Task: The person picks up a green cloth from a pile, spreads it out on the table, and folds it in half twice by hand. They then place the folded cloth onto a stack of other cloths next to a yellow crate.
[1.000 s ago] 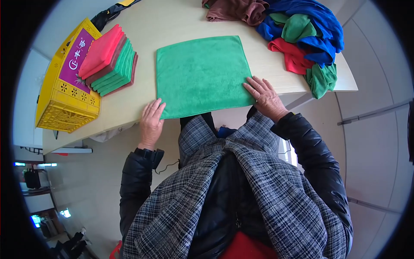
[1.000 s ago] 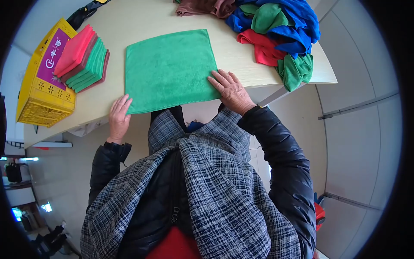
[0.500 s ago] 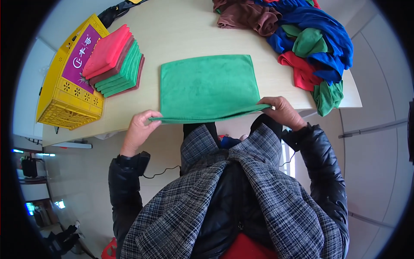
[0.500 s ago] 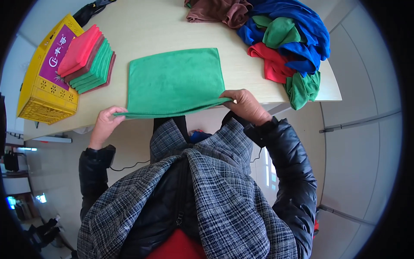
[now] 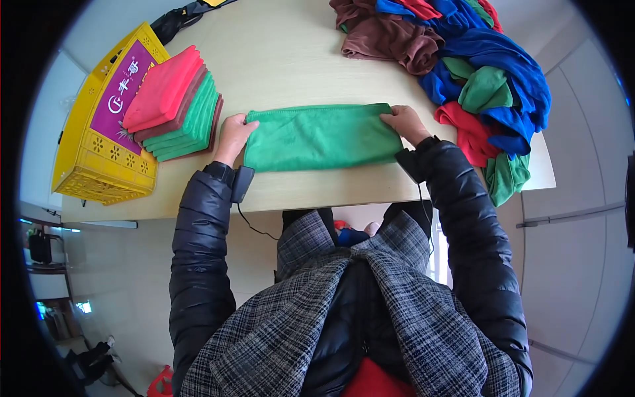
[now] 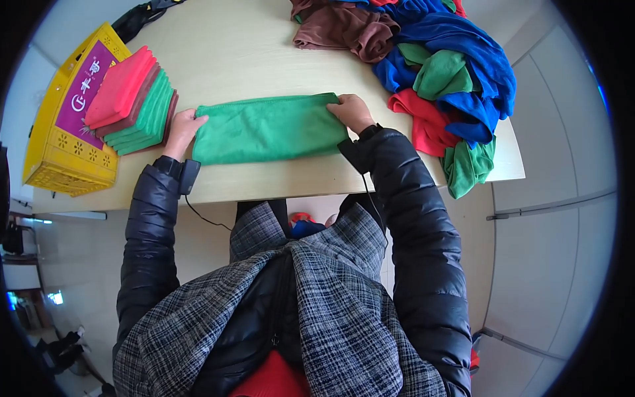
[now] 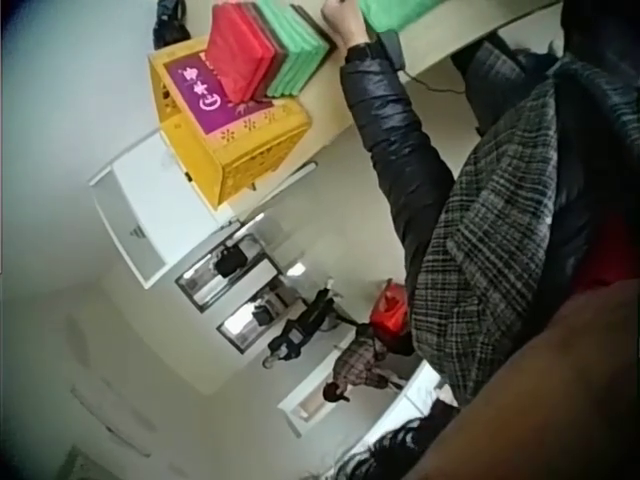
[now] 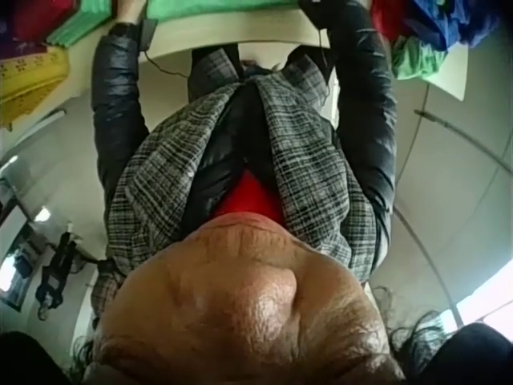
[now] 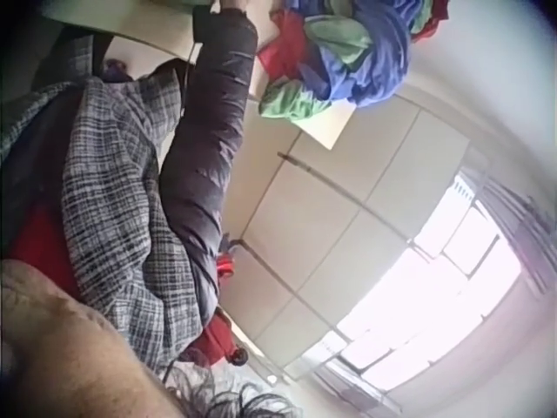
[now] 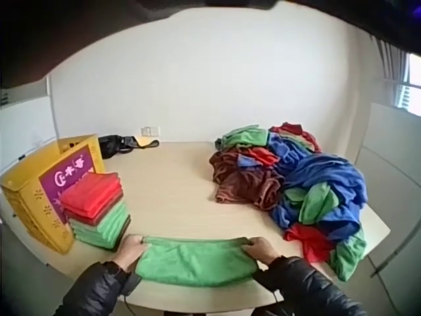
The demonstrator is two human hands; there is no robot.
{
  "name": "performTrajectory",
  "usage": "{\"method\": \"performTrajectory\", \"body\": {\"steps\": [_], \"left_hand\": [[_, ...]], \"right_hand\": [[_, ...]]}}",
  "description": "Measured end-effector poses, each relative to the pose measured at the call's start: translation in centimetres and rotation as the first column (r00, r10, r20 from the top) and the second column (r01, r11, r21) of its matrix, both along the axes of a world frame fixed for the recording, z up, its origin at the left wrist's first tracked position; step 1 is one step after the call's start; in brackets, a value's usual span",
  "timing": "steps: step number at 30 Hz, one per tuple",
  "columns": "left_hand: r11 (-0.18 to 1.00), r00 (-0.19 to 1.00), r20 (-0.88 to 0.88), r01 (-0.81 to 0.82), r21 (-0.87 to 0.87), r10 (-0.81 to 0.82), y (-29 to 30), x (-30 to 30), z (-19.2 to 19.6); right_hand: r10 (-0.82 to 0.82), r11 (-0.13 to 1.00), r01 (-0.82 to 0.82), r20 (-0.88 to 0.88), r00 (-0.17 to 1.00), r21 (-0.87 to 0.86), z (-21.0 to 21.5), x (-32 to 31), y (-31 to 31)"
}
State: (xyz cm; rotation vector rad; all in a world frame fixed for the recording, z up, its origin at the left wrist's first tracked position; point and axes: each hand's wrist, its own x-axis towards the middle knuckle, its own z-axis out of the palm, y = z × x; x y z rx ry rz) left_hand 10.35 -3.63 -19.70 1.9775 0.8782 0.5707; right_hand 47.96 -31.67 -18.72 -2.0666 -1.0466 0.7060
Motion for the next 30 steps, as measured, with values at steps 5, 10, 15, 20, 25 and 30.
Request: {"method": "performTrajectory", "body": {"steps": [5,10,15,20,25,30], "left_hand": [[0.995,0.99,0.098,-0.099,-0.024,0.101,-3.5,-1.2,0.5],[0.97,0.972,0.052,-0.233,0.067,0.23,-9.7,-3.7,1.1],[0.864,0.918,0.08,-0.394,0.314,0.39,-13.9,-3.5,1.0],[0.741,0.902,-0.021,-0.341,0.578,0.432,-14.8,-4.2,0.3],[0.74,0.907,-0.035,-0.319,0.592,0.419,-14.8,-4.4,0.6],[0.762,0.906,-0.068,-0.31,0.569,0.419,-15.1,-4.5,0.9]], "right_hand": [[-0.123,0.989,0.122,0.001,0.992,-0.081,4.1,-4.6,-2.5],[-0.288,0.943,0.293,-0.058,0.956,0.159,2.1,-7.6,-6.9],[-0.403,0.896,0.359,0.143,0.904,0.261,1.2,-10.8,-7.4],[-0.422,0.89,0.314,0.335,0.842,0.331,0.7,-12.3,-8.4],[-0.438,0.862,0.363,0.161,0.884,0.353,1.6,-12.6,-9.7],[-0.431,0.868,0.307,0.282,0.857,0.39,1.9,-12.7,-10.1]]}}
